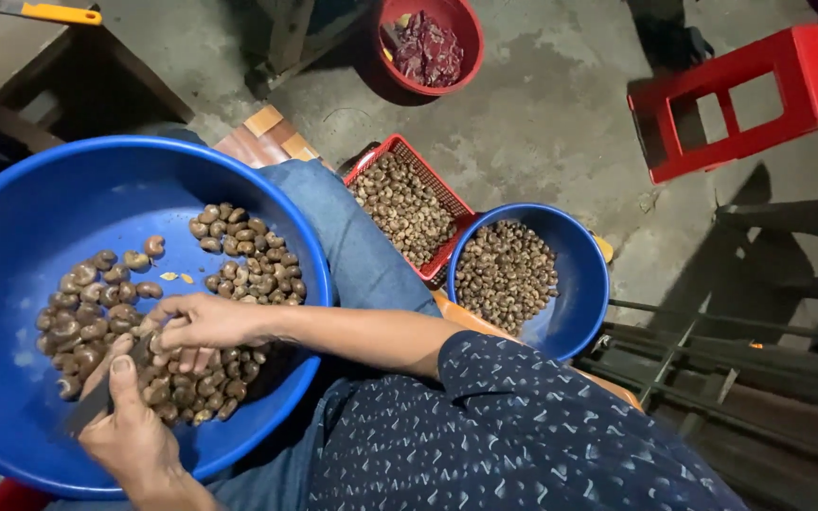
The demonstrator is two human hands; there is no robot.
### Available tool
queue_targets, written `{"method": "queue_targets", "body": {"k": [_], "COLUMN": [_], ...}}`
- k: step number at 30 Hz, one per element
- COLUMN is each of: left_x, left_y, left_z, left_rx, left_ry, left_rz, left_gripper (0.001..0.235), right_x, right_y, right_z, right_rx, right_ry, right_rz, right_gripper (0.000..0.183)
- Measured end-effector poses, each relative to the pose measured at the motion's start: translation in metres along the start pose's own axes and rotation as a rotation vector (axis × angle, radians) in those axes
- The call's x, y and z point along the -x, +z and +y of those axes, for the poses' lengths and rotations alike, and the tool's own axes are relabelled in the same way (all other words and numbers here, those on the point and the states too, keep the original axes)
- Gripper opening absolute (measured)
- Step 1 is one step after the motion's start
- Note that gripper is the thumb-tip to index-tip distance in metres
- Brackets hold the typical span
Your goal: The person sits on the floor and uses a small knife to peel the outer skin off cashew nuts. They pick up each nut, scrape the skin with the blade, and drop the peeled nut into a red basket while discarding the shells into a red bowl.
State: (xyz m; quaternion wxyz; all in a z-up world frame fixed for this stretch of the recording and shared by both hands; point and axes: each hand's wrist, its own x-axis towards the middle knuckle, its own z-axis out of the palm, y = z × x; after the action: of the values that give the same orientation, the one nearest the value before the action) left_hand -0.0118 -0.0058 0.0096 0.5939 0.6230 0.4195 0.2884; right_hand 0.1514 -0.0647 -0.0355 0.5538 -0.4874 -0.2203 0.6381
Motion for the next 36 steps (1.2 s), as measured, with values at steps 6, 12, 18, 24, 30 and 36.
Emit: {"method": "queue_targets", "body": {"k": [6,12,18,24,30,36], "left_x": [0.0,0.001,0.003,0.001,0.001,0.002], "left_y": [0.003,0.001,0.005,0.003,0.004,0.004], "left_z": [0.005,0.002,0.012,0.002,0.009,0.003], "left_rx": [0.045,0.067,0.099,0.074,0.045,0.071], "left_ry": [-0.01,-0.025,-0.041,0.033,-0.02,0.03], "left_rz": [0.024,-0.023,-0.018,-0.025,0.007,-0.012], "left_gripper": [0.023,0.024,0.024,0.023,0.019,0.025], "right_x": [-0.003,-0.008,-0.011,-0.007,-0.006,-0.005], "right_y": [-0.006,-0.009,-0.01,-0.008,-0.009,-0.007], "right_z": [0.006,0.018,0.018,0.017,0.017,0.015], "right_rx": [-0.092,-0.199,-0.152,-0.189,-0.098,-0.144], "right_ry": [-0.043,-0.072,-0.053,-0.061,-0.07,-0.1], "right_rz": [-0.031,-0.052,-0.056,-0.064,-0.054,-0.074], "right_gripper": [0.048,0.043,0.049,0.052,0.047,0.054]}}
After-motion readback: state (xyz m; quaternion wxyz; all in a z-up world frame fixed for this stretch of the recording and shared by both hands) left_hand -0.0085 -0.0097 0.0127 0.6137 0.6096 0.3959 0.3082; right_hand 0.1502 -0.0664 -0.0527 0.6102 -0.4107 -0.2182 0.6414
